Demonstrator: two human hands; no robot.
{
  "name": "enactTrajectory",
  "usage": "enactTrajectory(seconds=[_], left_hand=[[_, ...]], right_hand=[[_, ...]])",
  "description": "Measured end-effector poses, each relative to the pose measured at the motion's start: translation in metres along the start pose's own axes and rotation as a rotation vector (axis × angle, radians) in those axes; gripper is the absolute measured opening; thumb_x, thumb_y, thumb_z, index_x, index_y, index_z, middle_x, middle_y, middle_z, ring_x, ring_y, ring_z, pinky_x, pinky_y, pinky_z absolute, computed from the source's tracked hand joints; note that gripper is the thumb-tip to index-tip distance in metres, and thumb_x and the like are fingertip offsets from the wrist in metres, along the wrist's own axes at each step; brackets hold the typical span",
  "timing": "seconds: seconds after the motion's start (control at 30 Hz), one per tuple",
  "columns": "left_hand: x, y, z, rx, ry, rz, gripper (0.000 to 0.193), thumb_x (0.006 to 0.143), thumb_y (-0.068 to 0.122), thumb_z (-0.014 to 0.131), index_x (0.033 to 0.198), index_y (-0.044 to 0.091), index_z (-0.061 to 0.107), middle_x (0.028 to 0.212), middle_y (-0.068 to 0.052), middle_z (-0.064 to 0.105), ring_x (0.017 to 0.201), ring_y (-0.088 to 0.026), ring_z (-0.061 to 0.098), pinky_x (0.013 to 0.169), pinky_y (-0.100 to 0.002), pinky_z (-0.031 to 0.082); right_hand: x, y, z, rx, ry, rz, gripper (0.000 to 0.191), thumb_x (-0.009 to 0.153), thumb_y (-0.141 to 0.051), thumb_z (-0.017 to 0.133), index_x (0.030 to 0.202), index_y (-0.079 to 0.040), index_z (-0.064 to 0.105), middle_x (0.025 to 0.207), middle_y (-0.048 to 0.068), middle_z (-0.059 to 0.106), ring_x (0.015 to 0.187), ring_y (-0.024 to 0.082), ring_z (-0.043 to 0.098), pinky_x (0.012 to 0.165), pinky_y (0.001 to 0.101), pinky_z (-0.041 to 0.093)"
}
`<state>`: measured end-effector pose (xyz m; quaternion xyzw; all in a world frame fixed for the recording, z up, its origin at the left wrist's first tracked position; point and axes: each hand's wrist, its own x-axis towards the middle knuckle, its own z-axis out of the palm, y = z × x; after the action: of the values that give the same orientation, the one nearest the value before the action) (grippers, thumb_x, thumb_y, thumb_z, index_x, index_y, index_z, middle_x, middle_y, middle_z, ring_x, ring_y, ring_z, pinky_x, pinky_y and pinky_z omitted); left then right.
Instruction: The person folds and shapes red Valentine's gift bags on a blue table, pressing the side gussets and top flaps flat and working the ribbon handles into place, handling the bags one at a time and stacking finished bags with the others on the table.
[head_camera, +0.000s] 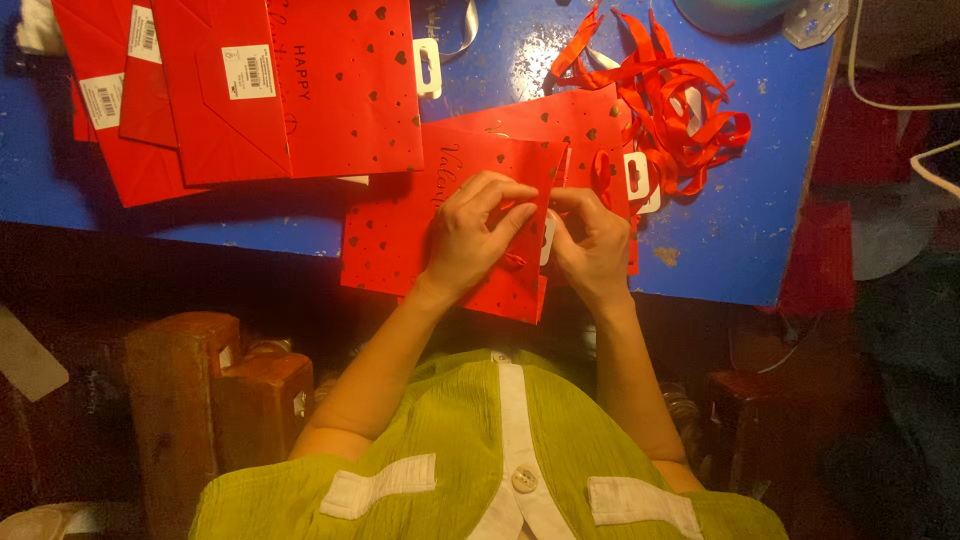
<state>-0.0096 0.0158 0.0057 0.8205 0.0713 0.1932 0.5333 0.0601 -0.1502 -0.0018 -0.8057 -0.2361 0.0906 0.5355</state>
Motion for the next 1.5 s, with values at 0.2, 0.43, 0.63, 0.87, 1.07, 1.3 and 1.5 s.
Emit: enactTrajectory(seconds=[0.2, 0.43, 0.63, 0.87, 1.07, 1.3, 1.5], left_hand=[[0.003, 0.0, 0.002, 0.042, 0.018, 0.001, 0.011, 0.092, 0.01, 0.077, 0.1, 0.007, 0.071, 0.101, -0.006, 0.072, 0.094, -0.024, 0.07, 0.078, -0.034, 0.056], [0.002, 0.001, -0.001, 0.036, -0.001, 0.047, 0.013, 0.091, 0.009, 0.077, 0.103, 0.008, 0.073, 0.101, -0.006, 0.072, 0.096, -0.024, 0.069, 0.081, -0.034, 0.056], [0.003, -0.002, 0.0, 0.009, -0.007, 0.048, 0.017, 0.091, 0.005, 0.075, 0.107, 0.009, 0.074, 0.102, -0.007, 0.072, 0.097, -0.024, 0.07, 0.081, -0.033, 0.056], [-0.001, -0.01, 0.003, -0.037, 0.029, -0.01, 0.015, 0.092, 0.001, 0.073, 0.106, 0.007, 0.072, 0.101, -0.008, 0.073, 0.094, -0.023, 0.072, 0.077, -0.032, 0.057], [-0.002, -0.011, 0.005, -0.1, 0.053, -0.047, 0.014, 0.094, 0.001, 0.07, 0.106, 0.006, 0.07, 0.101, -0.008, 0.073, 0.094, -0.022, 0.074, 0.077, -0.031, 0.058], [0.002, -0.003, -0.002, -0.021, 0.002, 0.081, 0.017, 0.093, 0.006, 0.074, 0.11, 0.007, 0.072, 0.103, -0.009, 0.071, 0.096, -0.024, 0.071, 0.08, -0.033, 0.056], [0.002, -0.005, 0.0, -0.069, -0.003, 0.031, 0.014, 0.094, 0.007, 0.075, 0.108, 0.008, 0.073, 0.103, -0.008, 0.072, 0.094, -0.023, 0.072, 0.077, -0.032, 0.057]], right_hand=[[-0.001, 0.0, -0.001, -0.05, 0.017, -0.106, 0.012, 0.095, -0.004, 0.073, 0.105, -0.002, 0.068, 0.091, 0.007, 0.072, 0.078, 0.01, 0.066, 0.07, 0.0266, 0.051], [-0.007, 0.002, 0.006, 0.048, 0.065, 0.045, 0.011, 0.095, -0.001, 0.072, 0.102, -0.003, 0.065, 0.072, 0.0, 0.06, 0.063, 0.003, 0.05, 0.057, 0.0228, 0.039], [-0.009, 0.009, 0.007, 0.156, 0.051, 0.054, 0.007, 0.098, 0.001, 0.068, 0.104, -0.002, 0.064, 0.079, -0.002, 0.065, 0.07, 0.002, 0.056, 0.062, 0.0209, 0.044], [-0.007, 0.006, 0.007, 0.208, 0.026, 0.064, 0.01, 0.098, 0.0, 0.067, 0.108, -0.001, 0.066, 0.093, 0.002, 0.073, 0.086, 0.005, 0.069, 0.076, 0.023, 0.055], [-0.002, 0.0, 0.008, -0.128, 0.004, 0.145, 0.011, 0.096, -0.008, 0.071, 0.105, -0.003, 0.073, 0.071, 0.009, 0.067, 0.061, 0.011, 0.059, 0.06, 0.027, 0.045], [-0.003, 0.005, 0.006, -0.041, 0.035, -0.035, 0.009, 0.098, -0.005, 0.068, 0.107, -0.002, 0.069, 0.085, 0.008, 0.072, 0.074, 0.009, 0.066, 0.068, 0.0261, 0.051], [-0.003, 0.003, 0.008, -0.06, 0.035, 0.019, 0.009, 0.097, -0.006, 0.069, 0.105, -0.002, 0.07, 0.082, 0.007, 0.073, 0.072, 0.009, 0.068, 0.066, 0.0262, 0.051]])
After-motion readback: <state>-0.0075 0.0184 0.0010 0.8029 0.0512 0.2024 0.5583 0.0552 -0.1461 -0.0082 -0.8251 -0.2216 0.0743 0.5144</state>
